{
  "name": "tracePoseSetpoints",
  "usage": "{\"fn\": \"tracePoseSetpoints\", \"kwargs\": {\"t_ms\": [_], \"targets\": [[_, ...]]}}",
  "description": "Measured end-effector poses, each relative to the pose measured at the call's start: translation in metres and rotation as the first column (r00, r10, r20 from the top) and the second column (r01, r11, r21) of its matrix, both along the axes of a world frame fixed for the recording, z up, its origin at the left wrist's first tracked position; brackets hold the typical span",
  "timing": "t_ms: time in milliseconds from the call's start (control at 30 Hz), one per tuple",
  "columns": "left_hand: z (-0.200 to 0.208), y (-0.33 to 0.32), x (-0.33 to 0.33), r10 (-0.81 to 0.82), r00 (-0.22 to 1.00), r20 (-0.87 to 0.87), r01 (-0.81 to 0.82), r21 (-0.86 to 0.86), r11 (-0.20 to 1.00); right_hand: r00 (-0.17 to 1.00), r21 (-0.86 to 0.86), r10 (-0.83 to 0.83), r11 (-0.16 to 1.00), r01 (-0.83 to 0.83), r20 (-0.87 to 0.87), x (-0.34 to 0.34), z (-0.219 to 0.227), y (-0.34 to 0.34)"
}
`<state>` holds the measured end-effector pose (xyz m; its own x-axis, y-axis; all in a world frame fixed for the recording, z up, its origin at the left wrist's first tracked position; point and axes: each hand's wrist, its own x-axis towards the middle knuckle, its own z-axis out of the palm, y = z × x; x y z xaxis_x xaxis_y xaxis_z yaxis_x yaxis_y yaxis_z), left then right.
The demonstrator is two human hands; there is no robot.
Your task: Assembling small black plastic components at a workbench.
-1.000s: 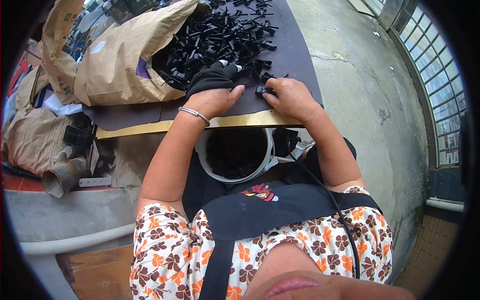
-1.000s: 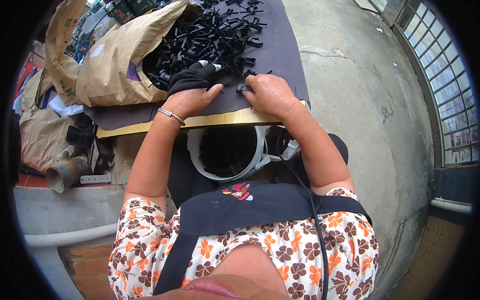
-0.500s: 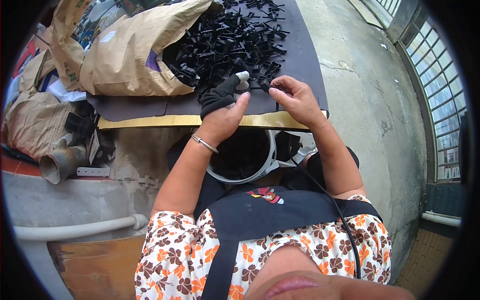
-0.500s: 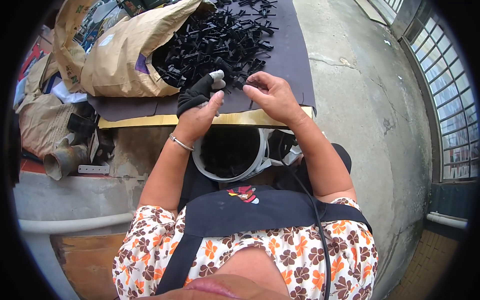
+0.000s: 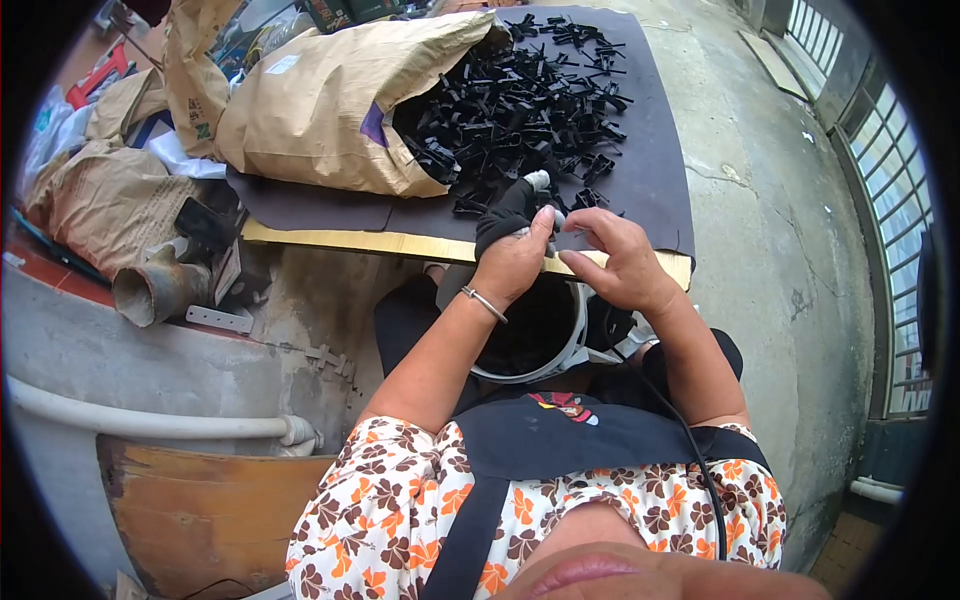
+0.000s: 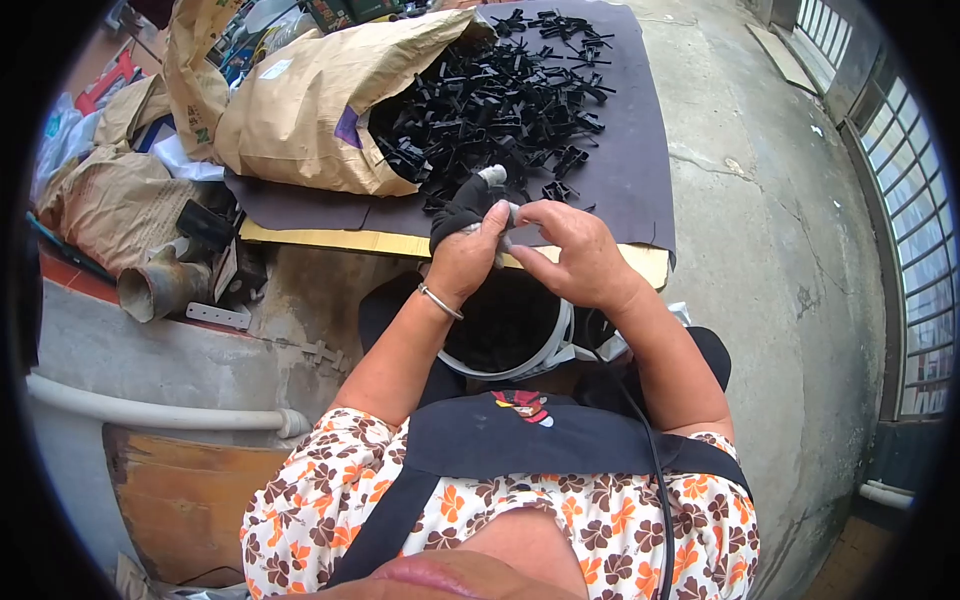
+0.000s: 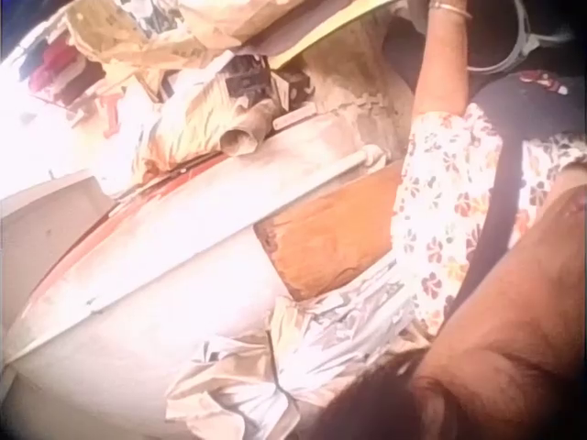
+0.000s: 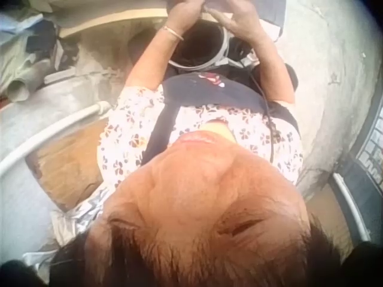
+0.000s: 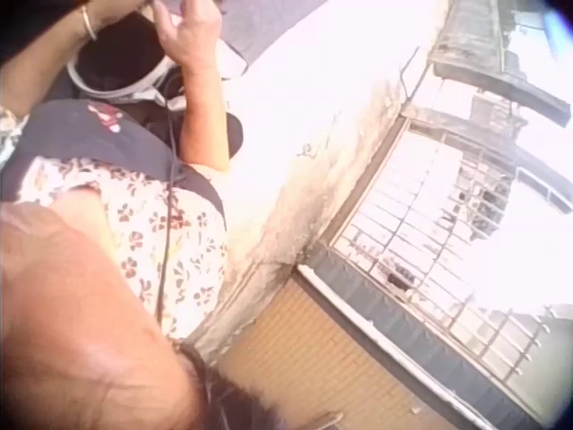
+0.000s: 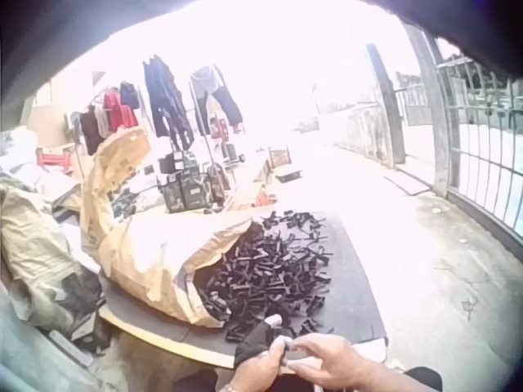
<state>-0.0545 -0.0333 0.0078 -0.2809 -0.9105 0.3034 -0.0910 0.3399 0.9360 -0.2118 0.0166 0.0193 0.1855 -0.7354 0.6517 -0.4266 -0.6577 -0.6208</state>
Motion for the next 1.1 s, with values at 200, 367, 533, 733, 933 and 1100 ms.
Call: {"fn": "tracePoseSetpoints", "kwargs": {"t_ms": [200, 367, 533, 733, 933, 1100], "targets": [[0.006, 0.015, 0.01, -0.067, 0.987, 0.146, 0.066, 0.014, 0.998, 0.989, 0.08, -0.079, 0.994, 0.07, 0.122, 0.01, -0.008, 0.002], [0.023, 0.022, 0.017, -0.265, 0.954, 0.14, 0.262, 0.044, 0.964, 0.857, 0.488, -0.052, 0.839, -0.241, 0.513, 0.016, -0.001, -0.007], [0.017, 0.029, 0.018, -0.2, 0.979, -0.051, 0.203, 0.075, 0.976, 0.994, 0.403, -0.011, 0.915, -0.033, 0.108, 0.007, 0.009, 0.001], [0.009, 0.032, 0.019, -0.13, 0.98, 0.152, 0.139, -0.048, 0.989, 0.996, 0.402, 0.031, 0.914, -0.06, 0.079, 0.007, 0.0, 0.001], [0.01, 0.033, 0.015, 0.105, 0.906, 0.411, 0.112, -0.47, 0.876, 0.992, 0.381, -0.047, 0.925, -0.001, 0.117, 0.022, -0.013, 0.003], [0.019, 0.041, 0.022, 0.03, 0.969, 0.244, 0.041, -0.28, 0.959, 0.952, 0.422, 0.142, 0.871, -0.251, 0.273, 0.016, -0.003, 0.0]]}}
